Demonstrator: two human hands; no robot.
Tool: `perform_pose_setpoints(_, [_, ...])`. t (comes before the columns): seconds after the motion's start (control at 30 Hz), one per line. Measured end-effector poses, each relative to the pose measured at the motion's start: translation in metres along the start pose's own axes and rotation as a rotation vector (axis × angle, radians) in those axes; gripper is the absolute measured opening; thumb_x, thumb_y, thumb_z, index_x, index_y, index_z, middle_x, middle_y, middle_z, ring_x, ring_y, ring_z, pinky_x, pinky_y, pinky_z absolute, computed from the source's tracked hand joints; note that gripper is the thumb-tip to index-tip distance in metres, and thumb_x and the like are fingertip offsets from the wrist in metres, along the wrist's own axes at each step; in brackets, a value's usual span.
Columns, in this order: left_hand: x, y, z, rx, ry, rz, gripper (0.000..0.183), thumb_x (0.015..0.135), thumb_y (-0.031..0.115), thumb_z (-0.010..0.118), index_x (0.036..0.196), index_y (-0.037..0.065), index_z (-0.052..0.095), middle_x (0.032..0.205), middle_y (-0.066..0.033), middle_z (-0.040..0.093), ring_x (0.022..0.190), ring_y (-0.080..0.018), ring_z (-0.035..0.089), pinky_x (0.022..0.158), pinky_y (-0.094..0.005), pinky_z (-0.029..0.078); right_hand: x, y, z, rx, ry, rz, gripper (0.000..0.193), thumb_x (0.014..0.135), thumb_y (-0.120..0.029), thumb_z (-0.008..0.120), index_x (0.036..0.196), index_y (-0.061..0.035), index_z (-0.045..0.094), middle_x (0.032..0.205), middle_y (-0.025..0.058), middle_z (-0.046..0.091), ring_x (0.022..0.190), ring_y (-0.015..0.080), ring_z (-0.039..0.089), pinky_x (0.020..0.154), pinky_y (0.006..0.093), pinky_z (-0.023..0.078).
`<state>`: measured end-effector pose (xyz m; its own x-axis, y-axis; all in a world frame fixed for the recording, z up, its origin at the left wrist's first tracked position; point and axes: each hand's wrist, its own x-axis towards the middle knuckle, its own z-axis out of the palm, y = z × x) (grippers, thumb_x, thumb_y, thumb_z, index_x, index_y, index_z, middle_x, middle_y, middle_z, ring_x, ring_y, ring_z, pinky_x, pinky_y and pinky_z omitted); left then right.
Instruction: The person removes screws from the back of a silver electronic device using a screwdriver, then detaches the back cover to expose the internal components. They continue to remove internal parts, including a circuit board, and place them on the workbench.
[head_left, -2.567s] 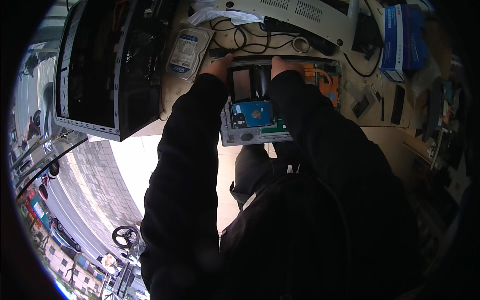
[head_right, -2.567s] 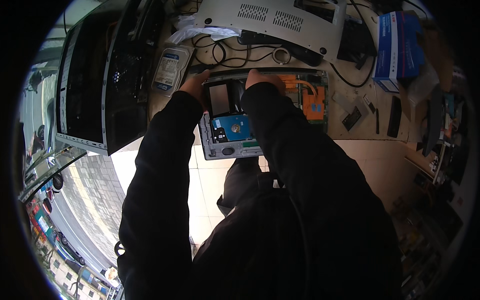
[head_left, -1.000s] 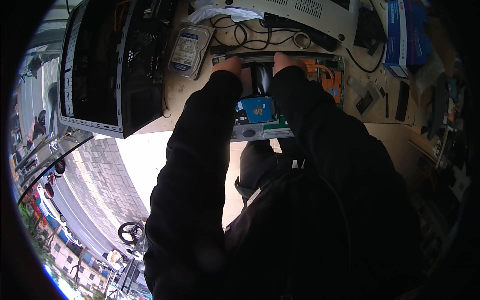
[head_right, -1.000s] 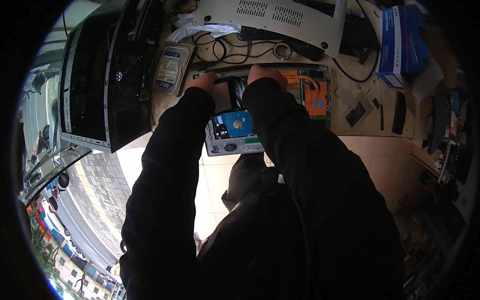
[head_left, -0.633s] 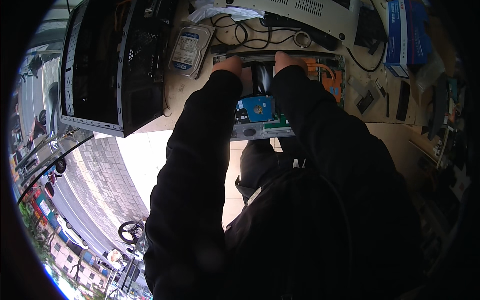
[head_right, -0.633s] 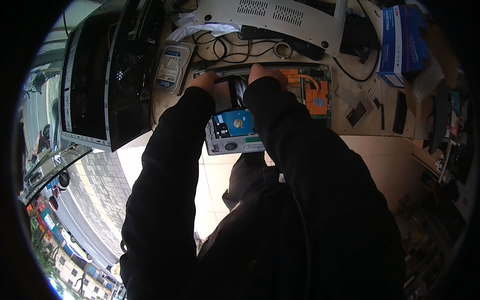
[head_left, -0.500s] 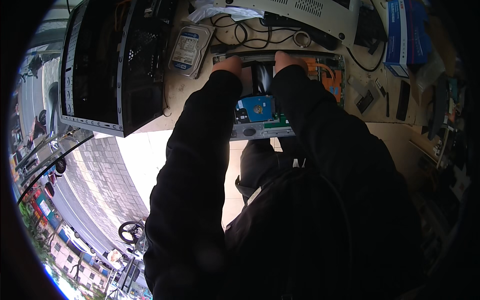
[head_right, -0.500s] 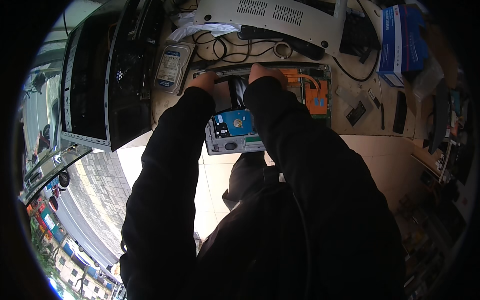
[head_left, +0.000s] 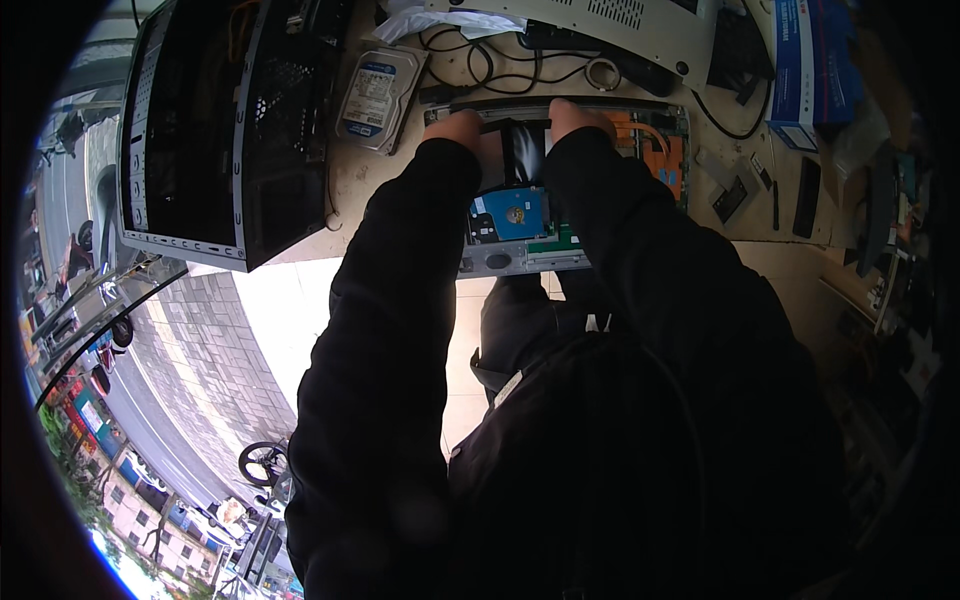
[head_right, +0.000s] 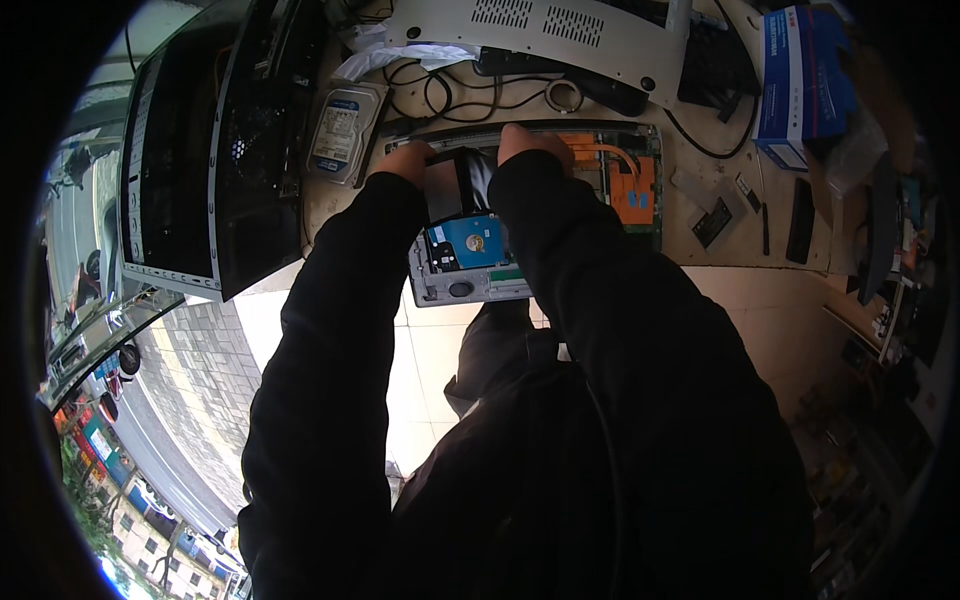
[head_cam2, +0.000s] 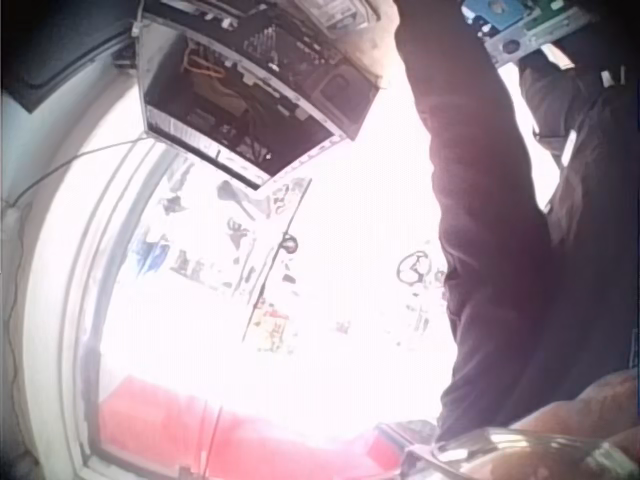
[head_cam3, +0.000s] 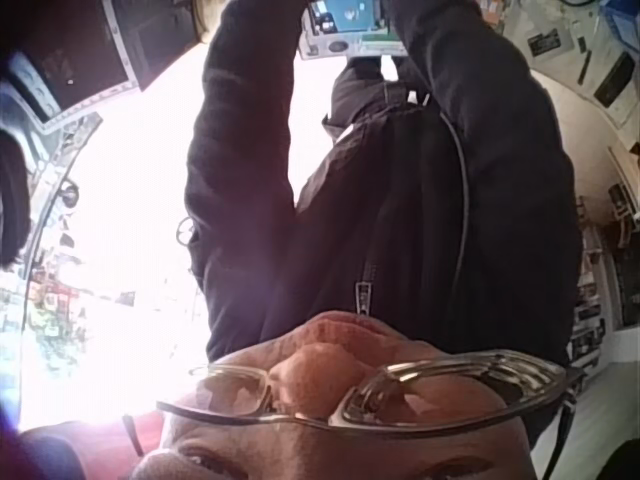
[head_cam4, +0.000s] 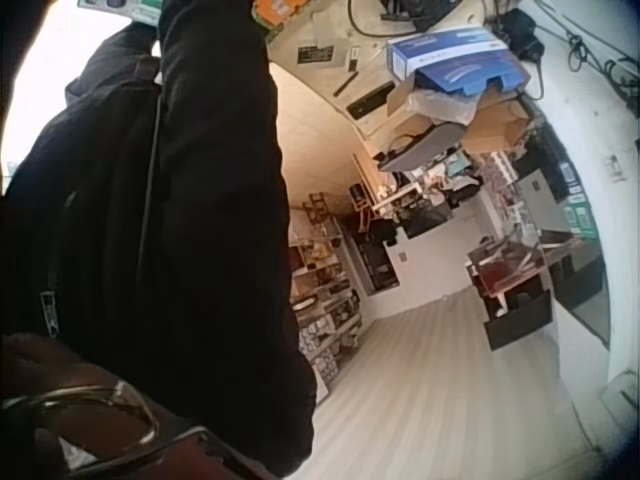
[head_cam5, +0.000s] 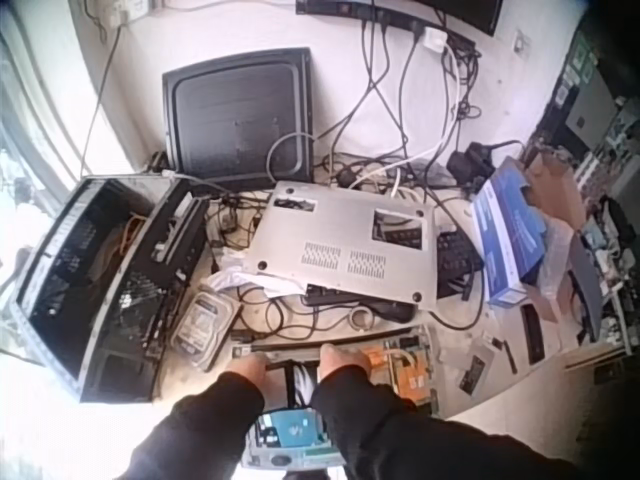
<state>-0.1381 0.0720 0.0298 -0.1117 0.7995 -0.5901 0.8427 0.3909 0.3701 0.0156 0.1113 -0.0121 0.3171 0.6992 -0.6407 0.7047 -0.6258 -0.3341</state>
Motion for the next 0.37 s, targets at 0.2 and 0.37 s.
perform_pose_setpoints(0.2, [0.014, -0.017, 0.013, 0.010, 0.028, 0.054, 0.038, 0.081, 0.038, 0.065, 0.099, 0.005, 0.068, 0.100, -0.0186, 0.067, 0.098, -0.0321, 0.064, 0.086, -0.0360, 0.051, 0.004, 0.004, 0.001, -0.061, -0.006, -0.087, 0.041, 0.090, -0.040, 0.043, 0.096, -0.0064, 0.065, 0.101, 0.0169, 0.066, 0.098, 0.0306, 0.061, 0.088, 0.0409, 0.044])
perform_pose_setpoints(0.37, [0.017, -0.024, 0.020, -0.021, 0.063, 0.051, 0.035, 0.080, 0.037, 0.067, 0.099, 0.007, 0.069, 0.099, -0.0182, 0.068, 0.097, -0.0311, 0.065, 0.087, -0.0371, 0.050, -0.010, -0.005, -0.013, 0.001, -0.024, -0.042, 0.040, 0.084, -0.036, 0.053, 0.094, -0.0009, 0.069, 0.105, 0.0211, 0.065, 0.098, 0.0316, 0.063, 0.087, 0.0383, 0.049])
